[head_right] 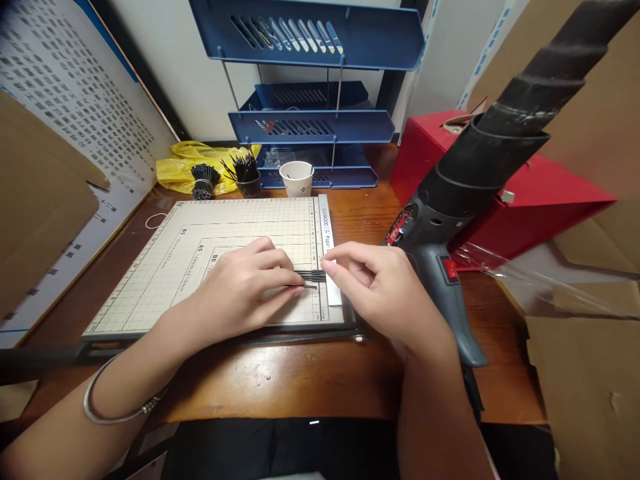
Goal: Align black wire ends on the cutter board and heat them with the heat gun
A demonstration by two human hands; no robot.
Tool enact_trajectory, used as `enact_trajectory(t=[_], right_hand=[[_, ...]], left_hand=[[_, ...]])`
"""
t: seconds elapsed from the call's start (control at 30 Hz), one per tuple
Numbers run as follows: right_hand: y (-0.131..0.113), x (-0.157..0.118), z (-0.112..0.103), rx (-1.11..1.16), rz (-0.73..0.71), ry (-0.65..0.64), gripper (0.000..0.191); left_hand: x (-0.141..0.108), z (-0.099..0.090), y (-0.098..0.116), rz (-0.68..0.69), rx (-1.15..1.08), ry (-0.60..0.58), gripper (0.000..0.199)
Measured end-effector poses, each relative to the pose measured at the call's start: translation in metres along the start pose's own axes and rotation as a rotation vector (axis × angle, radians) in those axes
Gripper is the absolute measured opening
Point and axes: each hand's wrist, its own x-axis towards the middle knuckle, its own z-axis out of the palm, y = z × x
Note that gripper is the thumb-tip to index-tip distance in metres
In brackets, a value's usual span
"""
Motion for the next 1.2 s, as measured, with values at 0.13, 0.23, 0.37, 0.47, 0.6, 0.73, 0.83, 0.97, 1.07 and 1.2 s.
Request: enact_trajectory(t=[0.13, 0.23, 0.37, 0.47, 0.6, 0.73, 0.83, 0.97, 1.07, 1.2], right_hand=[[-0.002, 0.000, 0.001, -0.083, 0.000, 0.063, 0.019], [-0.002, 0.001, 0.002, -0.092, -0.026, 0.029, 0.016], [0.001, 0.000, 0.002, -0.089, -0.022, -0.058, 0.014], [0.003, 0.001, 0.002, -0.091, -0.014, -0.113, 0.013], [0.003, 0.002, 0.008, -0.130, -0.016, -0.095, 0.015], [0.000, 0.004, 0.018, -0.223, -0.161, -0.029, 0.027], [-0.001, 0.004, 0.027, -0.322, -0.258, 0.009, 0.040], [0.001, 0.005, 0.033, -0.386, -0.214, -0.041, 0.034], [0.004, 0.005, 0.035, -0.388, -0.184, -0.067, 0.029], [0.007, 0.007, 0.037, -0.364, -0.173, -0.084, 0.026]], left_hand=[[0.002, 0.011, 0.007, 0.009, 0.091, -0.030, 0.023], [0.003, 0.016, 0.008, 0.012, 0.112, -0.019, 0.022], [0.003, 0.016, 0.008, 0.008, 0.118, -0.013, 0.021], [0.003, 0.008, 0.008, -0.010, 0.100, -0.055, 0.018], [0.001, -0.011, 0.002, -0.065, 0.131, -0.141, 0.016], [-0.002, -0.020, -0.004, -0.082, 0.202, -0.149, 0.017], [-0.002, -0.017, -0.004, -0.080, 0.259, -0.131, 0.016], [-0.001, -0.010, -0.001, -0.100, 0.310, -0.117, 0.014], [-0.001, -0.009, 0.001, -0.130, 0.339, -0.123, 0.016], [-0.003, -0.011, 0.005, -0.191, 0.303, -0.129, 0.028]])
